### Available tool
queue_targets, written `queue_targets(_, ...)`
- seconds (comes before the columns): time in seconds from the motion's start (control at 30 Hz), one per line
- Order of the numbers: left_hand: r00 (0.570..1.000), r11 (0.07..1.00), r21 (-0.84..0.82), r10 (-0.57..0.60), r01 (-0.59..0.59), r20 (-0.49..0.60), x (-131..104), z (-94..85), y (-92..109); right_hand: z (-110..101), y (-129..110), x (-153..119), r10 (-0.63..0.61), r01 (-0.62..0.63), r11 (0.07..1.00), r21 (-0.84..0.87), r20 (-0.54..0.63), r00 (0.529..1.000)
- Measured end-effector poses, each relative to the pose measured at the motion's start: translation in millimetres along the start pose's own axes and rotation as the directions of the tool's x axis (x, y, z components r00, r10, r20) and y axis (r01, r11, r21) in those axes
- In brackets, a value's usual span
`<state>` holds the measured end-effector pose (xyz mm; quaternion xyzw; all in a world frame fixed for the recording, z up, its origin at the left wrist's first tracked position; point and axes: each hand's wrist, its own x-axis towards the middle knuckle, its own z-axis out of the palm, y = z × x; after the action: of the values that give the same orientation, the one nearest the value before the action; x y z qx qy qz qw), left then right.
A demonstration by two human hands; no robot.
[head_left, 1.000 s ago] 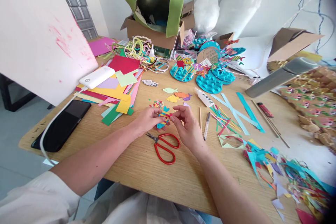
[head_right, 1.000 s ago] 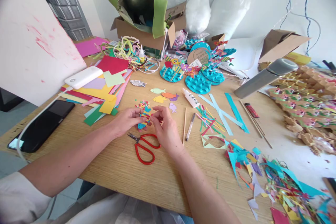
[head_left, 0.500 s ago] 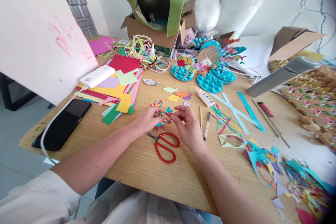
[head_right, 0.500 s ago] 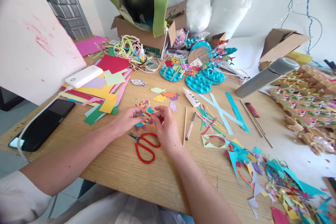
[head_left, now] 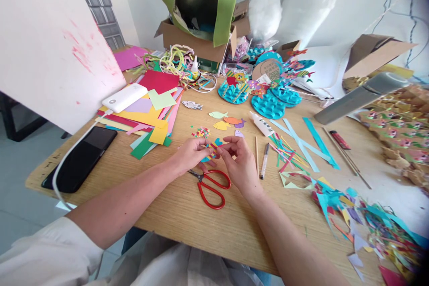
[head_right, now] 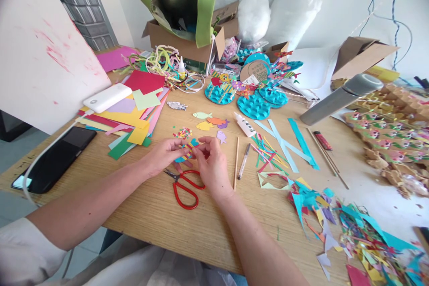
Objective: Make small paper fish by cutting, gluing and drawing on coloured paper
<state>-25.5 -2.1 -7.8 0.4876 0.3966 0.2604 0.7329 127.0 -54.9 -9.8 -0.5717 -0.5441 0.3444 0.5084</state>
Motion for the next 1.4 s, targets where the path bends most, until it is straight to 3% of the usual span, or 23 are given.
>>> queue_targets(0.5,0.996,1.000,0.023,-0.016,0.018,-0.083,-1.7,3.8,2.9,1.8,0.7,-1.2,0.015,-0.015,1.000,-0.020,0.014,1.000)
queue_targets(0.8,0.988,0.998,0.051,-0.026,0.034,-0.152,-0.4,3.0,8.5,1.3,-4.9,-2.6,0.040,-0.042,0.990,-0.135,-0.016,0.999)
queue_targets(1.13,0.996,1.000,0.004,-0.010,0.011,-0.083,2.3,-0.2,0.6,0.9,8.7,0.0,0.140,-0.136,0.972,-0.191,0.009,0.990)
queue_targets(1.4,0.998,0.999,-0.037,-0.018,0.016,-0.054,2.9,-0.8,0.1,1.4,8.5,2.8,0.227,-0.222,0.970,-0.103,0.038,0.973)
